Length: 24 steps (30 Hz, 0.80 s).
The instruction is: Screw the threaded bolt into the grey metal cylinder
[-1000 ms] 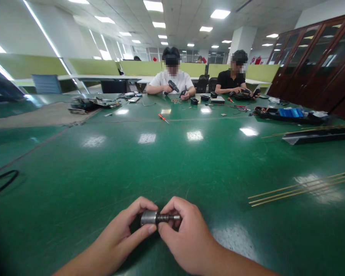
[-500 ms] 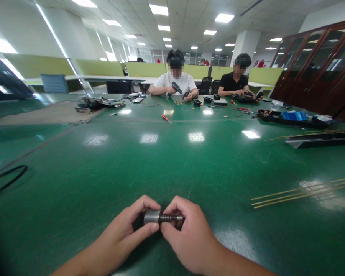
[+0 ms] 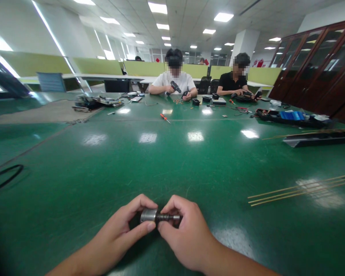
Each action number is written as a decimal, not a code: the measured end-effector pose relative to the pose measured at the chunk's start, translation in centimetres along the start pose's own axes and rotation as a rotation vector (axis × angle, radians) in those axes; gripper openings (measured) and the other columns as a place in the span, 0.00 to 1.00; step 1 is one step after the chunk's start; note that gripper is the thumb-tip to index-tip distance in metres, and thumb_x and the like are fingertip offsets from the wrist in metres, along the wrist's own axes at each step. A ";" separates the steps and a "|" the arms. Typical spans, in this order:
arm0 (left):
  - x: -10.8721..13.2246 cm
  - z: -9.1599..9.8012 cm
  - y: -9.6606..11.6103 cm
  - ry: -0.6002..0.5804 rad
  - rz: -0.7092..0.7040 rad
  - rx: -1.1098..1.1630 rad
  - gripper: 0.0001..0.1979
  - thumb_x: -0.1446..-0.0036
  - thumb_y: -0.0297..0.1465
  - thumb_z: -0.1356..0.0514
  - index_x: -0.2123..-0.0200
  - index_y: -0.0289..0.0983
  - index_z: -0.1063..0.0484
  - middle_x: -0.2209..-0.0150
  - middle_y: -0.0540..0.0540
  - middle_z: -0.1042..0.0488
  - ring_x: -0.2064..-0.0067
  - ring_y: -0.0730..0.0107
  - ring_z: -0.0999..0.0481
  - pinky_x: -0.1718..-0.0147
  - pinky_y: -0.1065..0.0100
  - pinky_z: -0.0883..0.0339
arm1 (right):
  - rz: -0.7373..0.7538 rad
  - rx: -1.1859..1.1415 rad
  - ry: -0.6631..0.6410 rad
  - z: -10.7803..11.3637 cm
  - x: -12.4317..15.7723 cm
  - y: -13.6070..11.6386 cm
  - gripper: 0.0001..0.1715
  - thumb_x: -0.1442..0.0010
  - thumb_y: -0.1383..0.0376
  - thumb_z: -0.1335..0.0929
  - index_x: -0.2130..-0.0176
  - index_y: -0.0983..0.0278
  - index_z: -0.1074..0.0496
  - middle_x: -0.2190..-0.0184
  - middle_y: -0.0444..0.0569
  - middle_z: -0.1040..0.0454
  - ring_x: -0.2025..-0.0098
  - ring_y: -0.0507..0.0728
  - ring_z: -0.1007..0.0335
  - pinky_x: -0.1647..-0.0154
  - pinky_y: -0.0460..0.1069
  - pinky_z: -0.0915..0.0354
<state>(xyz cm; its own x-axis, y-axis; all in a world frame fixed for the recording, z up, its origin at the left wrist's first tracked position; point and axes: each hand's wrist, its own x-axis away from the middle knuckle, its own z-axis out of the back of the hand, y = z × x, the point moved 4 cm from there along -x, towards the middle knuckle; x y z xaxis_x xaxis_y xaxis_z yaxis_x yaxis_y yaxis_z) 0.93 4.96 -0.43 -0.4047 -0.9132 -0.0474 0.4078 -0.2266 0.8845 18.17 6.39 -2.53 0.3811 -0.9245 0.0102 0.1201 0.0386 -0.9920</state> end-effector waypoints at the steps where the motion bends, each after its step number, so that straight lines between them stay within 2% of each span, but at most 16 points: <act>1: 0.0 0.0 0.0 0.001 0.003 0.002 0.10 0.34 0.39 0.41 0.53 0.42 0.31 0.63 0.52 0.29 0.62 0.67 0.31 0.63 0.69 0.38 | -0.001 -0.007 -0.001 0.0 0.0 0.0 0.04 0.47 0.71 0.32 0.70 0.63 0.32 0.76 0.40 0.33 0.73 0.51 0.40 0.70 0.47 0.44; 24: 0.0 0.2 0.1 0.013 0.005 0.002 0.10 0.35 0.40 0.40 0.55 0.42 0.30 0.65 0.52 0.29 0.64 0.67 0.31 0.64 0.69 0.39 | -0.006 -0.038 -0.005 0.0 0.1 0.1 0.05 0.47 0.70 0.31 0.70 0.63 0.33 0.76 0.40 0.34 0.73 0.51 0.41 0.70 0.46 0.45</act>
<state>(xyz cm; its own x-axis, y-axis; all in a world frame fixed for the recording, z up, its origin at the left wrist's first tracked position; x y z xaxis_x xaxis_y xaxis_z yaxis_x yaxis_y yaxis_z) 0.79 5.03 -0.23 -0.3917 -0.9187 -0.0496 0.4078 -0.2217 0.8857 18.20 6.34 -2.59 0.3847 -0.9229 0.0168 0.0878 0.0185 -0.9960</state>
